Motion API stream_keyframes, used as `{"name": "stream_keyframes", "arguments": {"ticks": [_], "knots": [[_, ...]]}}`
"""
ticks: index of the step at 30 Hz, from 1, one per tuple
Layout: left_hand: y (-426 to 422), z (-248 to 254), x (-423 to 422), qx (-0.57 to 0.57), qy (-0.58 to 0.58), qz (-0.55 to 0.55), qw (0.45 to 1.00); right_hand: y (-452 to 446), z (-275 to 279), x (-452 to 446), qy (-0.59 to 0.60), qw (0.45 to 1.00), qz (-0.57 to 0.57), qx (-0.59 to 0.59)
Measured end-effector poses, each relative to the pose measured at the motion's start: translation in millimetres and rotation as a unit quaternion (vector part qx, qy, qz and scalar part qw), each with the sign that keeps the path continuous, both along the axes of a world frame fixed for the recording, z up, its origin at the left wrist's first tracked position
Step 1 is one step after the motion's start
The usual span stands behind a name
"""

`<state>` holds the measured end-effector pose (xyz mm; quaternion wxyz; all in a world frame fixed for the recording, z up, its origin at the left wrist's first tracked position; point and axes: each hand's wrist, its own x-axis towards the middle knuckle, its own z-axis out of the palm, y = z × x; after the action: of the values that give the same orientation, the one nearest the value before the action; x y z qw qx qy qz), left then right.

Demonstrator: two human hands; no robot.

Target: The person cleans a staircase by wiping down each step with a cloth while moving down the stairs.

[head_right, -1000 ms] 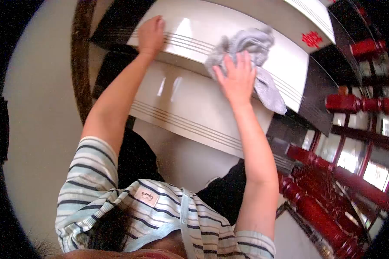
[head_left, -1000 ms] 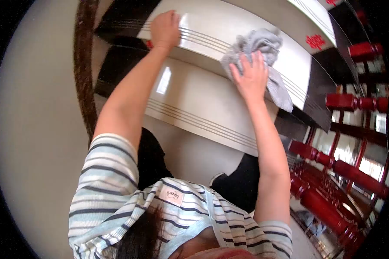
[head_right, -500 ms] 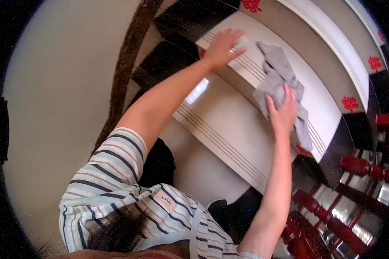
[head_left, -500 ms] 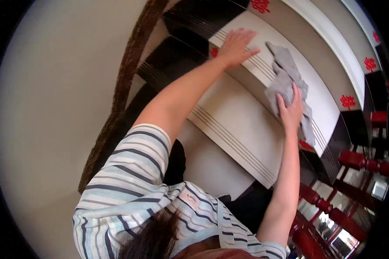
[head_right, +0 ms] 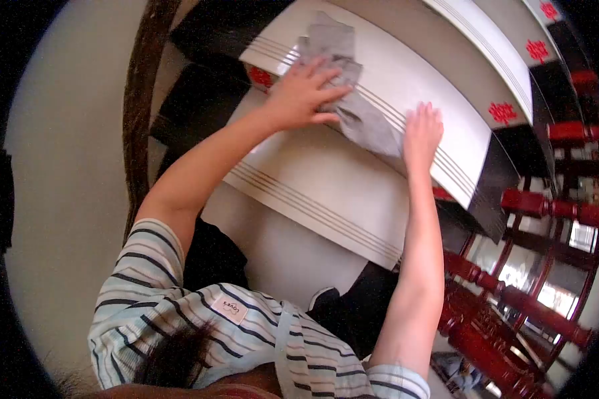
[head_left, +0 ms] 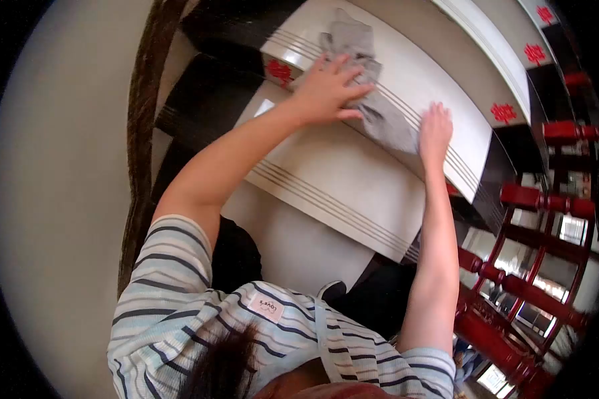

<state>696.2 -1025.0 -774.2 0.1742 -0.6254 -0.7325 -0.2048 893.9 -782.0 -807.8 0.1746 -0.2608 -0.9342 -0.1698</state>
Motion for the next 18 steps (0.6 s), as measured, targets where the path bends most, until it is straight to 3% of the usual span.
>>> {"name": "stream_keyframes", "arguments": {"ticks": [1, 3, 4, 5, 6, 9, 11, 18], "knots": [[4.1, -0.4, -0.1, -0.007, 0.003, 0.022, 1.0, -7.9, 12.9, -1.7, 0.196, 0.945, 0.1, -0.24], [0.8, -0.6, -4.6, -0.013, 0.012, -0.038, 0.999, 1.2, -1.0, -1.6, 0.18, 0.953, 0.059, -0.236], [-2.9, -3.0, -15.3, -0.023, 0.017, -0.023, 0.999, 4.7, -1.3, 3.0, 0.244, 0.912, 0.071, -0.321], [-2.7, -5.8, -25.1, -0.013, 0.041, -0.074, 0.996, -11.6, 19.2, 2.0, 0.296, 0.87, 0.009, -0.395], [-5.1, -8.0, -35.5, -0.003, 0.064, -0.125, 0.99, -5.5, 16.1, 6.6, 0.323, 0.85, 0.028, -0.416], [-30.6, -16.1, -93.8, 0.006, 0.131, -0.111, 0.985, -2.2, 18.6, 9.8, 0.33, 0.844, 0.039, -0.42], [-65.8, 3.1, -128.2, -0.082, 0.085, -0.067, 0.991, -11.9, 27.8, 7.0, 0.31, 0.863, 0.037, -0.397], [-149.8, -5.3, -238.6, -0.12, 0.124, 0.129, 0.976, -16.3, 26.5, 3.8, 0.232, 0.917, 0.029, -0.324]]}}
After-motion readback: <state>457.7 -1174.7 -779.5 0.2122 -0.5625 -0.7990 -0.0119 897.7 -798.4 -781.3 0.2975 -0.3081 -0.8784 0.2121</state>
